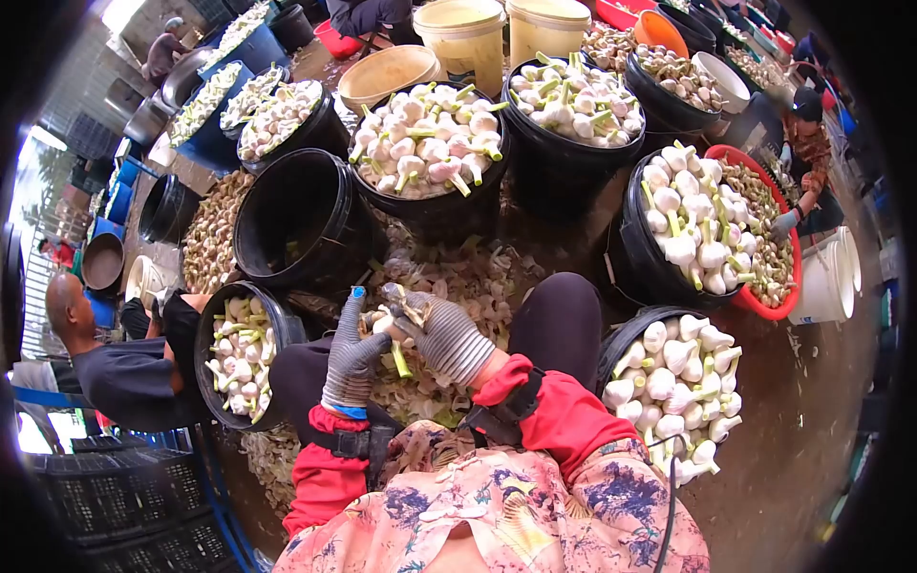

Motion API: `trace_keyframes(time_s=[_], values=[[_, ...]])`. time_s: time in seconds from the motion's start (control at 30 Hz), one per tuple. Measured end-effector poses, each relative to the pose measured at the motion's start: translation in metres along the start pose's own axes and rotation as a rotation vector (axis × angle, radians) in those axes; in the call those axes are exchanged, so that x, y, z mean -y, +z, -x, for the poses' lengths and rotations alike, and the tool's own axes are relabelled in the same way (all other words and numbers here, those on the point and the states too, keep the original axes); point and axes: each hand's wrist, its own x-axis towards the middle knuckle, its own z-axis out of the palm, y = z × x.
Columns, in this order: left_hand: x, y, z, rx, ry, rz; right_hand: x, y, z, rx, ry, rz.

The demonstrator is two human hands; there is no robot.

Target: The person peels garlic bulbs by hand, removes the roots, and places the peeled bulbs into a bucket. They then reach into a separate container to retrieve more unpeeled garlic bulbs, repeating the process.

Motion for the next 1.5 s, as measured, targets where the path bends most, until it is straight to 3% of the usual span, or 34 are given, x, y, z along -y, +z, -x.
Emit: trace_keyframes(time_s=[0.1, 0.13, 0.17, 0.23, 0.3, 0.37, 0.4, 0.43, 0.57, 0.63, 0.7, 0.77, 0.83, 0.87, 0.9, 0.97, 1.03, 1.1, 1.3, 1.43, 1.5], values=[[-0.003, 0.009, -0.002, -0.005, -0.051, -0.043, -0.011, 0.008, -0.003, -0.081, 0.120, -0.222], [-0.008, 0.014, 0.001, 0.017, -0.048, 0.007, -0.012, 0.013, -0.006, -0.006, 0.312, -0.864], [-0.012, 0.019, 0.002, 0.042, -0.044, 0.059, -0.015, 0.013, -0.010, -0.013, 0.319, -0.866], [-0.016, 0.021, -0.001, 0.164, -0.025, 0.171, -0.027, 0.004, -0.027, -0.133, 0.387, -0.525], [-0.026, 0.018, -0.009, 0.172, -0.034, 0.168, -0.063, 0.002, -0.046, -0.159, 0.374, -0.495], [-0.043, 0.026, -0.034, 0.090, 0.027, 0.140, -0.074, -0.011, -0.063, 0.239, 0.392, -0.215], [-0.047, 0.020, -0.054, 0.079, 0.041, 0.110, -0.077, -0.014, -0.072, 0.364, 0.093, 0.248], [-0.050, 0.013, -0.078, 0.067, 0.056, 0.078, -0.093, -0.004, -0.082, 0.548, 0.269, 0.413], [-0.066, 0.020, -0.192, -0.080, 0.191, -0.140, -0.122, 0.023, -0.083, 0.761, 0.223, 0.608], [-0.063, 0.024, -0.245, -0.113, 0.187, -0.194, -0.087, 0.010, -0.089, 0.741, 0.208, 0.561], [-0.071, 0.022, -0.278, -0.163, 0.618, -0.815, -0.096, 0.017, -0.089, 0.748, 0.133, 0.473], [-0.098, -0.009, -0.296, -0.157, 0.589, -0.739, -0.064, -0.003, -0.103, 0.811, 0.196, 0.385], [-0.113, -0.084, -0.325, -0.213, 0.642, -0.752, -0.067, -0.007, -0.104, 0.839, 0.135, 0.353], [-0.120, -0.118, -0.334, -0.316, 0.507, -0.757, -0.066, -0.010, -0.107, 0.859, 0.139, 0.316], [-0.124, -0.149, -0.340, -0.474, 0.160, -0.542, -0.065, -0.012, -0.110, 0.877, 0.144, 0.283], [-0.115, -0.214, -0.356, -0.547, -0.165, -0.754, -0.069, -0.013, -0.112, 0.884, 0.164, 0.254], [-0.085, -0.283, -0.385, -0.194, -0.336, -1.912, -0.075, -0.015, -0.119, 0.902, 0.164, 0.247], [-0.047, -0.302, -0.379, -0.066, -0.308, -1.479, -0.082, -0.015, -0.131, 0.935, 0.204, 0.219], [0.044, -0.318, -0.393, 0.501, -0.854, -1.876, -0.105, -0.007, -0.162, 0.948, 0.337, 0.187], [0.033, -0.304, -0.372, 0.730, -1.068, -1.823, -0.110, -0.007, -0.171, 0.928, 0.412, 0.211], [0.004, -0.288, -0.359, 0.717, -1.121, -1.691, -0.108, -0.007, -0.164, 0.812, 0.359, 0.218]])
